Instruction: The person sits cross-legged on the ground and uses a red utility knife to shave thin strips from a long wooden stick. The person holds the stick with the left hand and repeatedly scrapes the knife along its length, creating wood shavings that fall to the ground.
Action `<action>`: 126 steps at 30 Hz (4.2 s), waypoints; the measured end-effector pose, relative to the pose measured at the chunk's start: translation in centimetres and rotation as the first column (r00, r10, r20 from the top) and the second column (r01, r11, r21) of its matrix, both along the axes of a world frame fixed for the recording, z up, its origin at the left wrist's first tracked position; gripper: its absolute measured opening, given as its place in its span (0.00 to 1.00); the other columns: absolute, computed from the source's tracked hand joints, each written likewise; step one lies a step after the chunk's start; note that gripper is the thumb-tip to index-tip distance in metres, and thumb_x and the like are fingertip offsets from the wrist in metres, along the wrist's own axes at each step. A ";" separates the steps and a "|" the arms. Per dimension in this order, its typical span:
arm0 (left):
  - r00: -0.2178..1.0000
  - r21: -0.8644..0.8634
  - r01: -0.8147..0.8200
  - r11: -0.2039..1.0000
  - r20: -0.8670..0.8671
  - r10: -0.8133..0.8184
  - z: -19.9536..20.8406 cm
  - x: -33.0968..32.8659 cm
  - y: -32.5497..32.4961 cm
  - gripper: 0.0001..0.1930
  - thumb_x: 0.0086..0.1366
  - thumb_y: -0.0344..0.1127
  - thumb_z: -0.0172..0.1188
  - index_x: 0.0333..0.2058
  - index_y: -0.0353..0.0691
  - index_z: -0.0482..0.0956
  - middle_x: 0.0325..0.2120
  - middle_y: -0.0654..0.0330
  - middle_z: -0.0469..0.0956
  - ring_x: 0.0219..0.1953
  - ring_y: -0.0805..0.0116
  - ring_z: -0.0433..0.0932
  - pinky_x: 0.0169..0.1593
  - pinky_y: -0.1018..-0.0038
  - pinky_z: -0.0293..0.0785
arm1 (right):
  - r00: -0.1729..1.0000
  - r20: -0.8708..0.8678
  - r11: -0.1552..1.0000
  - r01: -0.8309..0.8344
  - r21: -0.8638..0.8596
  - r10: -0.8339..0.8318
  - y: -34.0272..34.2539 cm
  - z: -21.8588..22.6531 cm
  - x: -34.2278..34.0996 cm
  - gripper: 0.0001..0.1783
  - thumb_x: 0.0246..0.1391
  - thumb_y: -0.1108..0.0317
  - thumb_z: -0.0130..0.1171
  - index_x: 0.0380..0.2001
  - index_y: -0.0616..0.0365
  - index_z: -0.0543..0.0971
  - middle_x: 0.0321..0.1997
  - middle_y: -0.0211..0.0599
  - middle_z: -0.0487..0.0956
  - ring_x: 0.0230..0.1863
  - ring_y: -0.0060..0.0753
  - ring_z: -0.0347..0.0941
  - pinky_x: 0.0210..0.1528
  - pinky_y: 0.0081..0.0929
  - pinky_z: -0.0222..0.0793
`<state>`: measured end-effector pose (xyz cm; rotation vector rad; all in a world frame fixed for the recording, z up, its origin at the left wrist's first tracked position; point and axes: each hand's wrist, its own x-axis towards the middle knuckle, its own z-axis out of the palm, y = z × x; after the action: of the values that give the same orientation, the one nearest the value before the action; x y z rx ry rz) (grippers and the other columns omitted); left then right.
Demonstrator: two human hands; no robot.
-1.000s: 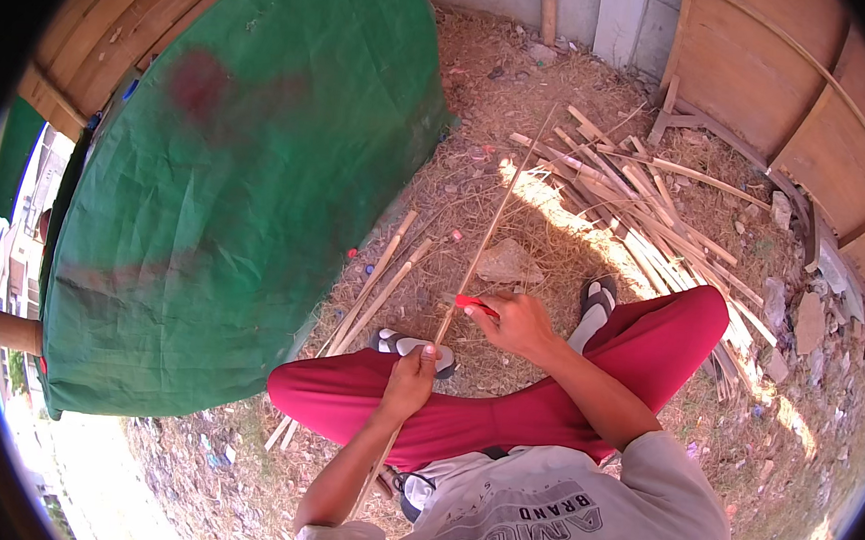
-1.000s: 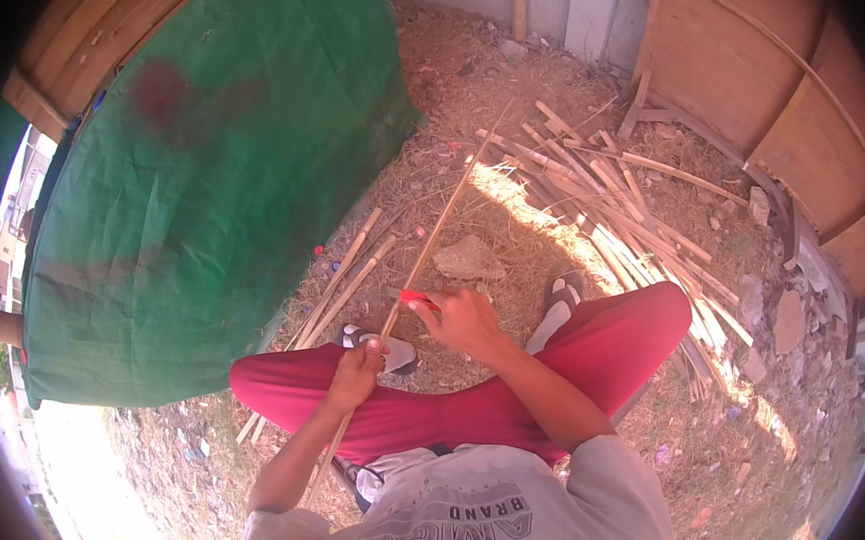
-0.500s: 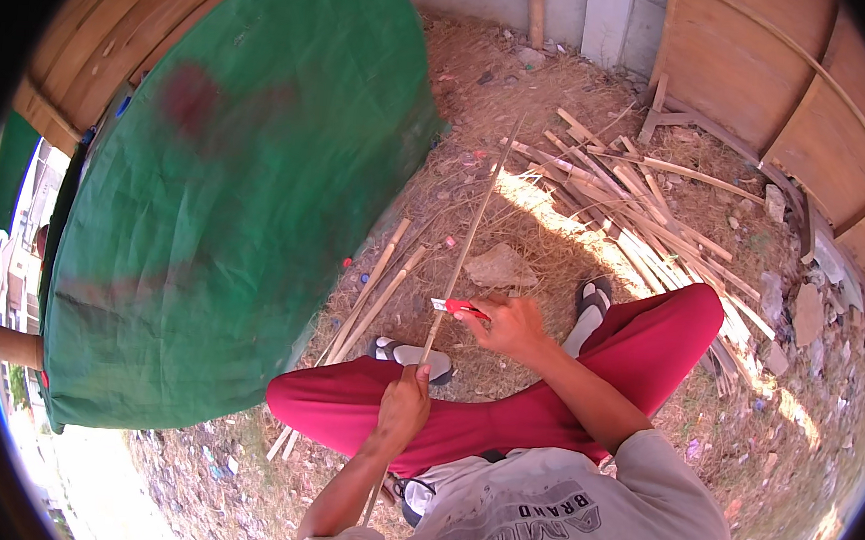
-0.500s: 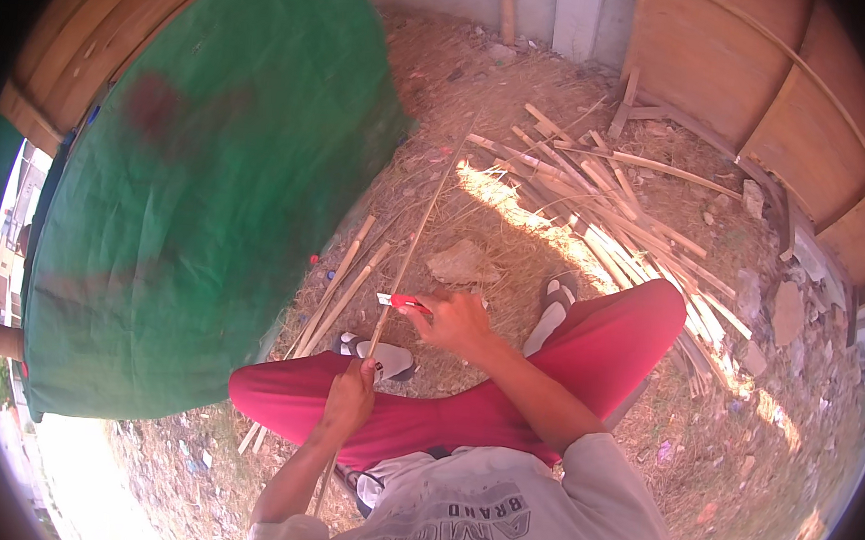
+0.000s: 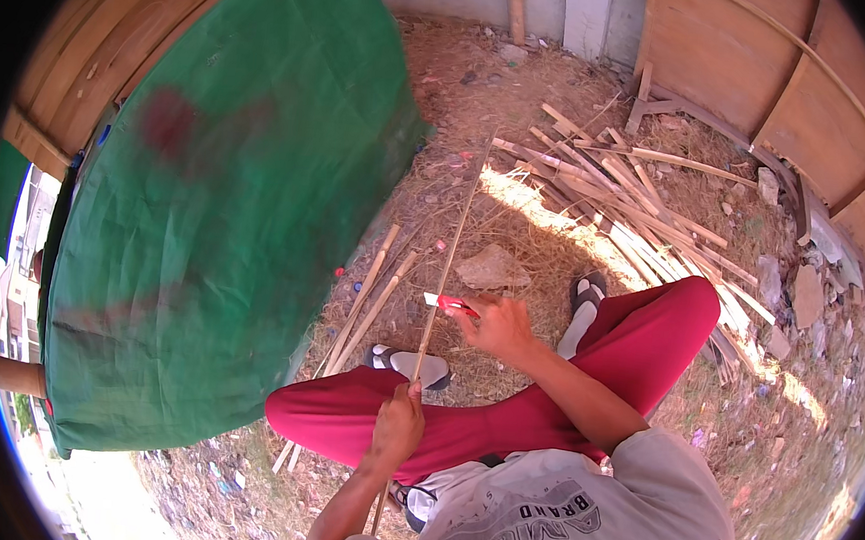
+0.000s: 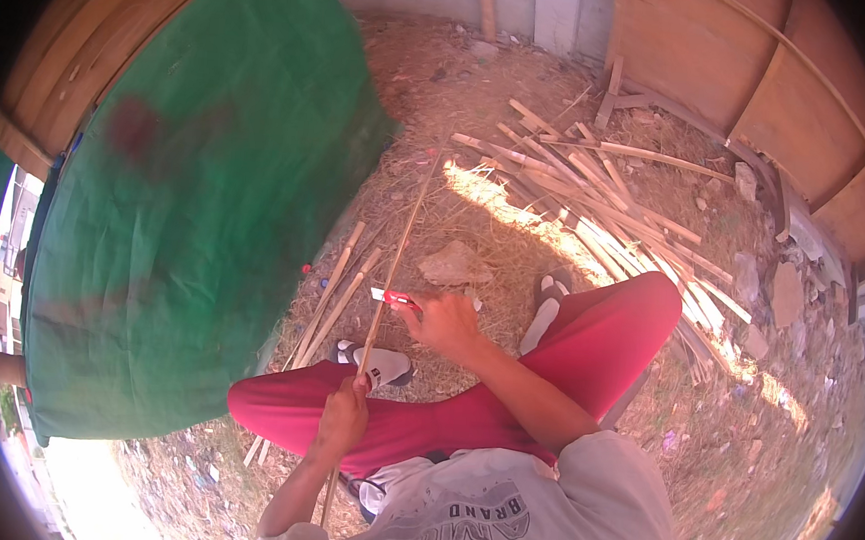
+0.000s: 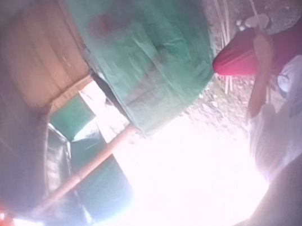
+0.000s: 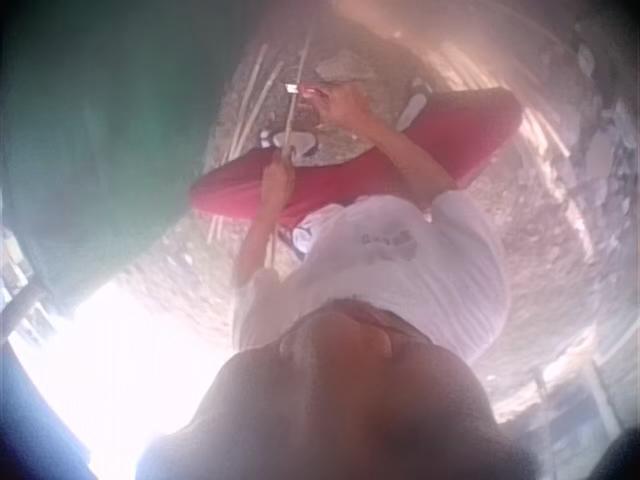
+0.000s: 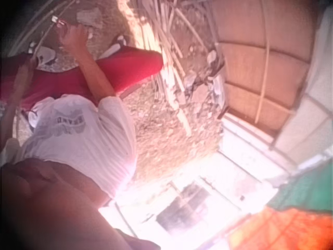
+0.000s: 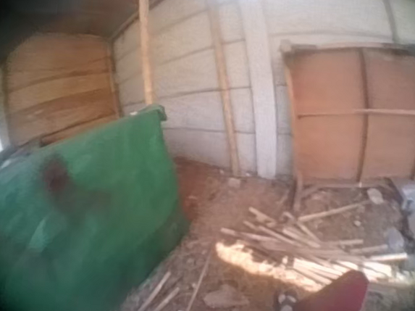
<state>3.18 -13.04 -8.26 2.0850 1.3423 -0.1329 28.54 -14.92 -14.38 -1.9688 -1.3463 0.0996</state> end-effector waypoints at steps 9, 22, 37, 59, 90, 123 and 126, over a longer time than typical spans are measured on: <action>0.999 -0.073 0.012 0.997 -0.039 -0.015 3.1 -5.2 -3.7 0.22 0.80 0.47 0.41 0.45 0.35 0.77 0.27 0.36 0.80 0.36 0.29 0.80 0.39 0.43 0.72 | 0.968 -0.097 0.963 0.213 -0.163 -0.231 1.7 -0.5 6.6 0.18 0.61 0.45 0.61 0.40 0.44 0.90 0.19 0.43 0.81 0.22 0.51 0.80 0.26 0.46 0.74; 0.992 -0.116 0.084 0.990 -0.082 -0.093 6.6 -12.3 -7.2 0.17 0.78 0.42 0.45 0.42 0.35 0.76 0.21 0.35 0.78 0.29 0.29 0.79 0.31 0.42 0.72 | 0.848 -0.082 0.794 0.450 -0.409 -0.523 1.9 -5.3 12.9 0.27 0.61 0.39 0.59 0.42 0.51 0.89 0.29 0.55 0.84 0.36 0.60 0.83 0.41 0.50 0.79; 0.992 -0.161 -0.013 0.987 0.122 0.033 5.9 -13.9 -6.2 0.17 0.79 0.40 0.46 0.38 0.32 0.78 0.20 0.46 0.80 0.27 0.42 0.84 0.31 0.54 0.77 | 0.845 0.026 0.561 0.378 -0.736 -0.535 -0.6 -9.8 14.6 0.22 0.62 0.54 0.58 0.48 0.61 0.84 0.49 0.56 0.84 0.55 0.54 0.82 0.54 0.47 0.78; 0.962 -0.301 -0.176 0.937 0.150 0.228 2.4 -15.6 -4.8 0.27 0.81 0.52 0.39 0.38 0.35 0.77 0.17 0.67 0.68 0.15 0.79 0.67 0.18 0.76 0.64 | 0.841 -0.088 0.838 0.512 -0.188 -0.534 0.0 -7.0 14.2 0.16 0.67 0.62 0.56 0.56 0.42 0.72 0.49 0.49 0.80 0.45 0.61 0.80 0.45 0.53 0.74; 0.882 -0.610 -0.358 0.707 0.027 0.471 5.7 -13.5 -5.0 0.26 0.81 0.51 0.40 0.37 0.34 0.77 0.17 0.66 0.67 0.15 0.80 0.66 0.18 0.77 0.62 | 0.744 -0.086 0.675 0.543 -0.499 -0.663 -1.2 -8.8 15.8 0.21 0.65 0.56 0.57 0.47 0.65 0.80 0.36 0.53 0.84 0.39 0.55 0.83 0.42 0.47 0.76; 0.991 0.108 -0.051 0.993 0.125 0.038 -3.2 2.1 2.1 0.21 0.79 0.45 0.44 0.40 0.32 0.78 0.28 0.37 0.81 0.37 0.30 0.80 0.39 0.42 0.75 | 0.988 -0.047 0.989 -0.146 -0.010 0.145 -0.4 2.0 -2.4 0.20 0.58 0.48 0.66 0.40 0.53 0.89 0.27 0.41 0.84 0.22 0.48 0.80 0.24 0.41 0.75; 0.991 0.082 -0.031 0.996 0.129 0.021 -3.1 1.0 1.4 0.21 0.79 0.46 0.43 0.41 0.32 0.77 0.28 0.34 0.81 0.36 0.29 0.80 0.39 0.40 0.74 | 0.998 -0.056 0.998 -0.030 -0.059 0.027 0.1 2.0 -1.5 0.20 0.58 0.48 0.66 0.41 0.53 0.89 0.28 0.42 0.85 0.23 0.49 0.80 0.25 0.42 0.76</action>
<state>4.14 -11.59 -11.37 2.1063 1.3173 0.0683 27.01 -14.85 -12.39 -1.9825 -1.3498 0.2085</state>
